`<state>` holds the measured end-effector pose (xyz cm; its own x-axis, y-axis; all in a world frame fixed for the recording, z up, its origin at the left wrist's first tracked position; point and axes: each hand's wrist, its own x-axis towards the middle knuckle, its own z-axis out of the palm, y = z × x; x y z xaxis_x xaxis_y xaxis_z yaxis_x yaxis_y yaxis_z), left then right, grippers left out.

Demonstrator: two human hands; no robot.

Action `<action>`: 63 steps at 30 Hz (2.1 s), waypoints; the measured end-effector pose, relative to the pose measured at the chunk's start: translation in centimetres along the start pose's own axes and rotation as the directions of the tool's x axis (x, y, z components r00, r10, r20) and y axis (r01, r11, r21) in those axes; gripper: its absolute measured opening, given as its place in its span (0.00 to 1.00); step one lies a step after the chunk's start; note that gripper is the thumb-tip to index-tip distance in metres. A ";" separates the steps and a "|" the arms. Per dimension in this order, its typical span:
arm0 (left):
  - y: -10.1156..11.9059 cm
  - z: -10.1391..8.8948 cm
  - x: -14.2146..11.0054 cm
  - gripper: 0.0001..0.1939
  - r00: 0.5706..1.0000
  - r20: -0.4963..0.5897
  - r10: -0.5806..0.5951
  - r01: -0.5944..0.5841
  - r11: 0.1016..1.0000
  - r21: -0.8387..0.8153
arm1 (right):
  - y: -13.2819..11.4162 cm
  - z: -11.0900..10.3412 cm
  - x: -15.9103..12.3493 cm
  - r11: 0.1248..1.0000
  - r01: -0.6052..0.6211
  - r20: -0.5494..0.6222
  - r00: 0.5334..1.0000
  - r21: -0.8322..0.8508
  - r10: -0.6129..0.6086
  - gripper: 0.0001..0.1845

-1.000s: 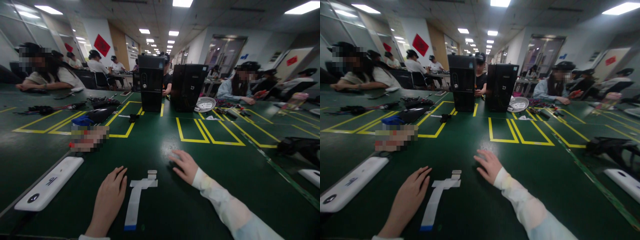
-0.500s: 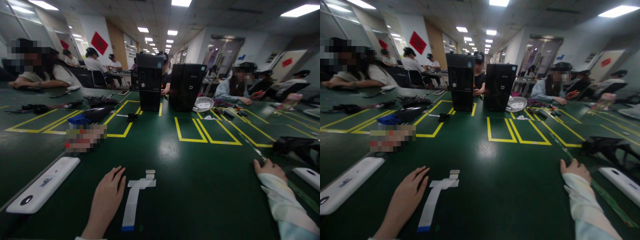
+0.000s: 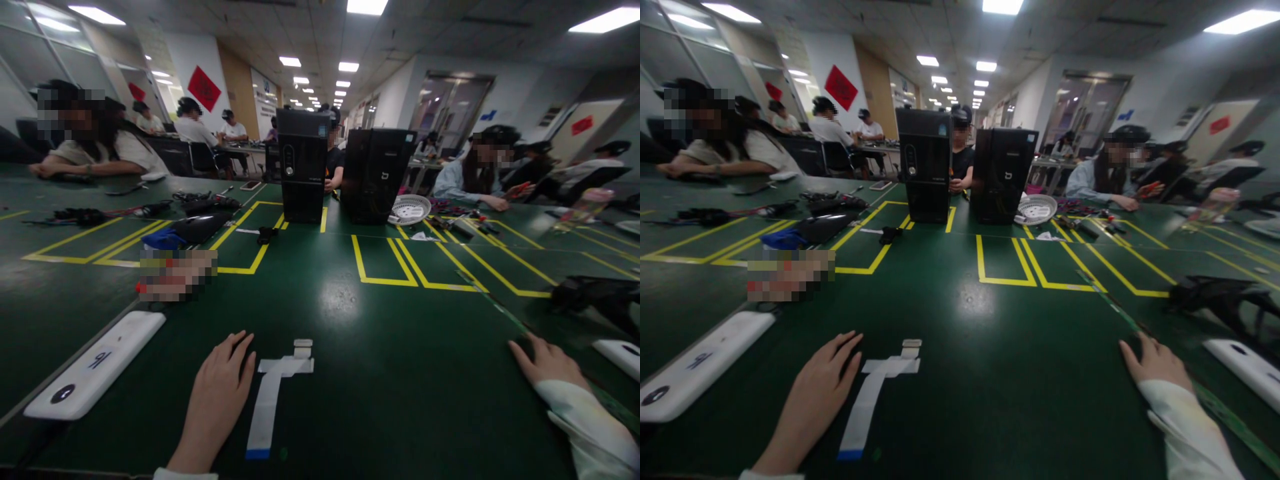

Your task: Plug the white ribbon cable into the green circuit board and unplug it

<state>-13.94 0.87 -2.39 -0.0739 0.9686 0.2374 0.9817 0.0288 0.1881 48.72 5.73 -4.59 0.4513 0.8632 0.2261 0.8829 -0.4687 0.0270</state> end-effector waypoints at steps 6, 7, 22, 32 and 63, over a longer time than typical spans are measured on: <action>-0.1 0.2 0.1 0.30 1.000 0.028 0.002 -0.002 1.000 0.018 | 0.6 -0.5 -1.9 0.961 0.192 -0.015 0.981 0.200 -0.193 0.40; -0.1 0.2 0.1 0.30 1.000 0.029 0.003 -0.003 1.000 0.020 | 0.7 -0.5 -2.0 0.942 0.244 -0.041 0.970 0.231 -0.241 0.40; 0.5 -0.3 0.0 0.31 0.998 0.059 -0.025 0.023 0.999 0.026 | -6.5 -0.3 -3.7 0.618 0.689 -0.241 0.718 0.379 -0.653 0.29; 0.1 0.1 0.0 0.30 0.999 0.052 -0.011 0.009 0.999 0.036 | -21.3 -2.5 -5.9 0.408 0.841 -0.325 0.520 0.354 -0.790 0.26; 0.5 -0.5 0.2 0.30 0.998 0.059 -0.011 0.010 1.000 0.017 | -24.5 -3.5 -6.4 0.220 0.869 -0.352 0.395 0.443 -0.849 0.23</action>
<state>-13.56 0.95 -1.74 -0.0743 0.9811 0.1785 0.9838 0.0428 0.1743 23.79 11.05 -3.26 -0.6168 0.6726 0.4088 0.6441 0.7299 -0.2289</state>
